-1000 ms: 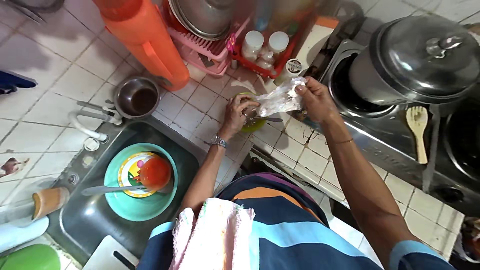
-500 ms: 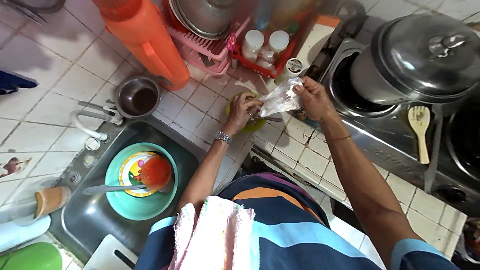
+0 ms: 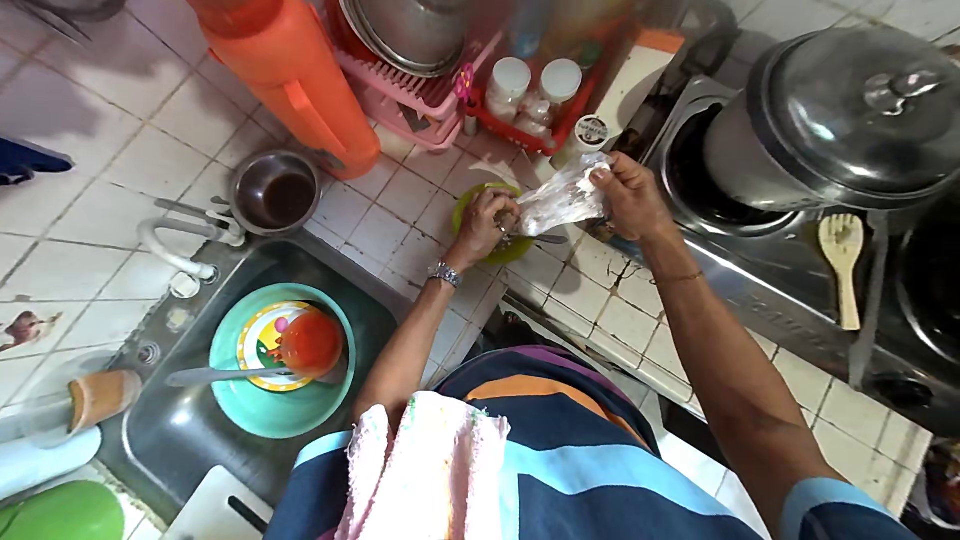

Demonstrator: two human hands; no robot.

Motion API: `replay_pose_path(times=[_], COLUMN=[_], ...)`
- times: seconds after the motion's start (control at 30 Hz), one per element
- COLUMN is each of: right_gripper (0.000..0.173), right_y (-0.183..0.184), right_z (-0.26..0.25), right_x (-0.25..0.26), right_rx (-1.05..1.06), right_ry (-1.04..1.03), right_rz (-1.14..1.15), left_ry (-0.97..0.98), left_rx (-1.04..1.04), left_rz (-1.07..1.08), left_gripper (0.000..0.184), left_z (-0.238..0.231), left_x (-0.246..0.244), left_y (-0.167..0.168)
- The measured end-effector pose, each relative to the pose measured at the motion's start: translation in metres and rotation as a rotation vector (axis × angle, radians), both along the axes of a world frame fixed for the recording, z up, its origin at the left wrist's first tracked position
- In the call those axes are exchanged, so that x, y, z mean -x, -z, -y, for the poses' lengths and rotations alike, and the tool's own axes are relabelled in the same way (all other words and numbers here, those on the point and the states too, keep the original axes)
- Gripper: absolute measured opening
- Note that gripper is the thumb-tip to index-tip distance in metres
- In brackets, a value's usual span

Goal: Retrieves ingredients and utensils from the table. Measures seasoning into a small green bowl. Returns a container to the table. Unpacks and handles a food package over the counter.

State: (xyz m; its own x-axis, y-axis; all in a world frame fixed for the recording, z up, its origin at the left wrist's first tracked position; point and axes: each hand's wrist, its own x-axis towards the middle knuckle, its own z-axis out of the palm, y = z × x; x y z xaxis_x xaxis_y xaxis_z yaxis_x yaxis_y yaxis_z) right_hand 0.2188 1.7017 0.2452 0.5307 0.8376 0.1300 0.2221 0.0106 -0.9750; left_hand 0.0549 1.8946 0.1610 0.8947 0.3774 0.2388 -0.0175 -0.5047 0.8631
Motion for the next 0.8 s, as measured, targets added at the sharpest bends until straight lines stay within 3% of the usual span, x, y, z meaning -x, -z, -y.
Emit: replay_pose_path(times=[0.13,0.27,0.53,0.8], right_gripper=[0.020,0.020,0.023,0.026], right_y=[-0.016,-0.010,-0.010,-0.006], right_z=[0.004,-0.001,-0.019,-0.038], right_x=[0.015,0.021,0.028,0.017], right_rx=[0.189,0.261,0.301,0.257], right_ry=[0.084,0.175,0.215,0.216], right_rz=[0.321,0.433,0.532,0.544], left_ry=[-0.061,-0.068,-0.061,-0.117], left_rx=[-0.204,-0.277,-0.272,-0.181], left_rz=[-0.016,-0.027,-0.128,-0.070], left_gripper=[0.010,0.007,0.010,0.015], left_z=[-0.003,-0.002,0.003,-0.005], left_x=[0.005,0.009,0.011,0.019], left_y=[-0.006,-0.008,0.001,0.002])
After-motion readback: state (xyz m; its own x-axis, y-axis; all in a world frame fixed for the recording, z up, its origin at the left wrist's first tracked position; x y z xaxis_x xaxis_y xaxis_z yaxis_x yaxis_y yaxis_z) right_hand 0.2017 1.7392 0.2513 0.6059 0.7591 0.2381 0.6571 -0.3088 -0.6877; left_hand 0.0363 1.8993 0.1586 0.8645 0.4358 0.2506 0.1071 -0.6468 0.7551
